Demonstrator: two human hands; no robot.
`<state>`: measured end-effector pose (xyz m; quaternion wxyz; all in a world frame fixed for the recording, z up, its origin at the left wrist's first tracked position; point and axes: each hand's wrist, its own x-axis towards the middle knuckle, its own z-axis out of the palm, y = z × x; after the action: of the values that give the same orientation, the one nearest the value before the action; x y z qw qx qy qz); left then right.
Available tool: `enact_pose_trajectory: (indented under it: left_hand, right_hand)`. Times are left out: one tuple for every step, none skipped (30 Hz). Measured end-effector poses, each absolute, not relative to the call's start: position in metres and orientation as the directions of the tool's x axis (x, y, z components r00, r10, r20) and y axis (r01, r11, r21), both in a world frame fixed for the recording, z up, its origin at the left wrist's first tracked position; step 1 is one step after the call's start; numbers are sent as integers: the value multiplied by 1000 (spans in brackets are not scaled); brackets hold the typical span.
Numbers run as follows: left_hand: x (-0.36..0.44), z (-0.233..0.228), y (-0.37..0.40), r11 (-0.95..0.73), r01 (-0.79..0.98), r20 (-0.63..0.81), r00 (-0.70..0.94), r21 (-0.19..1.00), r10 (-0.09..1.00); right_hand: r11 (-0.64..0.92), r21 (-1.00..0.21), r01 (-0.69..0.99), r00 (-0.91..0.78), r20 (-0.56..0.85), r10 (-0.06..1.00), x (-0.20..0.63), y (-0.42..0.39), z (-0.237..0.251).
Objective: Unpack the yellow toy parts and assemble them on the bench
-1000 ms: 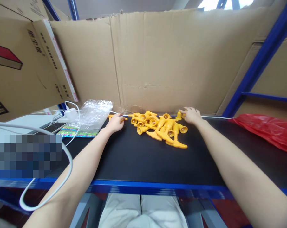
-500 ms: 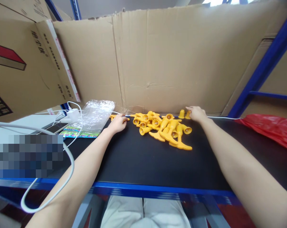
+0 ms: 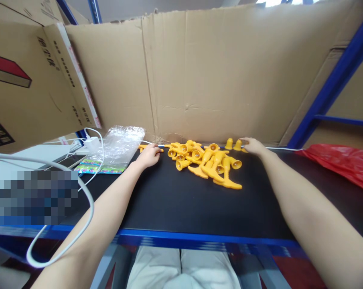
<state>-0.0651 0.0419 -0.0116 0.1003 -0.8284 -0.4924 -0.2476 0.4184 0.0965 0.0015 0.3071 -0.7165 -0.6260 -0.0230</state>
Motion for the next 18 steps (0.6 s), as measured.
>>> enact_pose_trajectory:
  left_hand:
    - [-65, -12, 42, -494, 866, 508, 391, 80, 768]
    - [-66, -12, 42, -493, 866, 506, 390, 83, 769]
    - [-66, -12, 43, -493, 866, 505, 389, 86, 771]
    - [-66, -12, 43, -493, 865, 504, 388, 90, 772]
    - [-66, -12, 43, -494, 864, 502, 388, 92, 773]
    - [-66, -13, 43, -495, 864, 501, 389, 94, 773]
    - [-66, -13, 44, -496, 863, 501, 390, 94, 773]
    - [-66, -13, 44, -496, 863, 501, 390, 93, 773]
    - [-66, -13, 44, -496, 864, 501, 390, 92, 772]
    - [-66, -13, 44, -495, 864, 502, 390, 89, 772]
    - [-66, -14, 44, -495, 865, 503, 391, 87, 771]
    - [-66, -14, 44, -495, 865, 505, 391, 85, 769]
    - [-66, -14, 44, -497, 863, 506, 393, 83, 767]
    - [-66, -14, 44, -500, 862, 508, 395, 84, 766]
    - [-66, -14, 44, -503, 860, 509, 396, 85, 764]
    - [-66, -14, 44, -505, 859, 508, 397, 87, 764]
    - [-66, -14, 44, -505, 858, 505, 398, 90, 766]
    - [-66, -14, 44, -504, 859, 502, 397, 93, 769]
  right_hand:
    - [-51, -433, 900, 229, 370, 900, 418, 96, 3]
    - [-69, -460, 885, 241, 326, 914, 417, 95, 3]
    - [-77, -493, 867, 250, 296, 922, 416, 94, 3]
    - [-71, -529, 846, 258, 288, 922, 415, 94, 3]
    - [-59, -565, 823, 265, 290, 920, 415, 95, 2]
    - [-44, -596, 802, 271, 297, 916, 414, 95, 1]
    - [-29, -622, 783, 276, 305, 911, 414, 95, 0]
    - [-17, -639, 769, 280, 312, 908, 414, 96, 0]
    - [-8, -651, 759, 282, 319, 905, 414, 96, -1]
    - [-2, -658, 753, 284, 322, 903, 413, 97, -1]
    - [2, -663, 749, 285, 324, 902, 413, 97, -1]
    - [1, -665, 747, 287, 323, 902, 412, 97, 0]
    - [-1, -666, 746, 288, 322, 902, 411, 97, 0]
    - [-1, -666, 746, 289, 322, 902, 410, 97, 1]
    - [0, -668, 744, 290, 323, 901, 410, 97, 1]
    - [4, -670, 742, 288, 324, 901, 409, 97, 1]
    - [7, -672, 741, 288, 326, 900, 408, 97, 1]
    - [7, -670, 742, 290, 330, 898, 407, 97, 1]
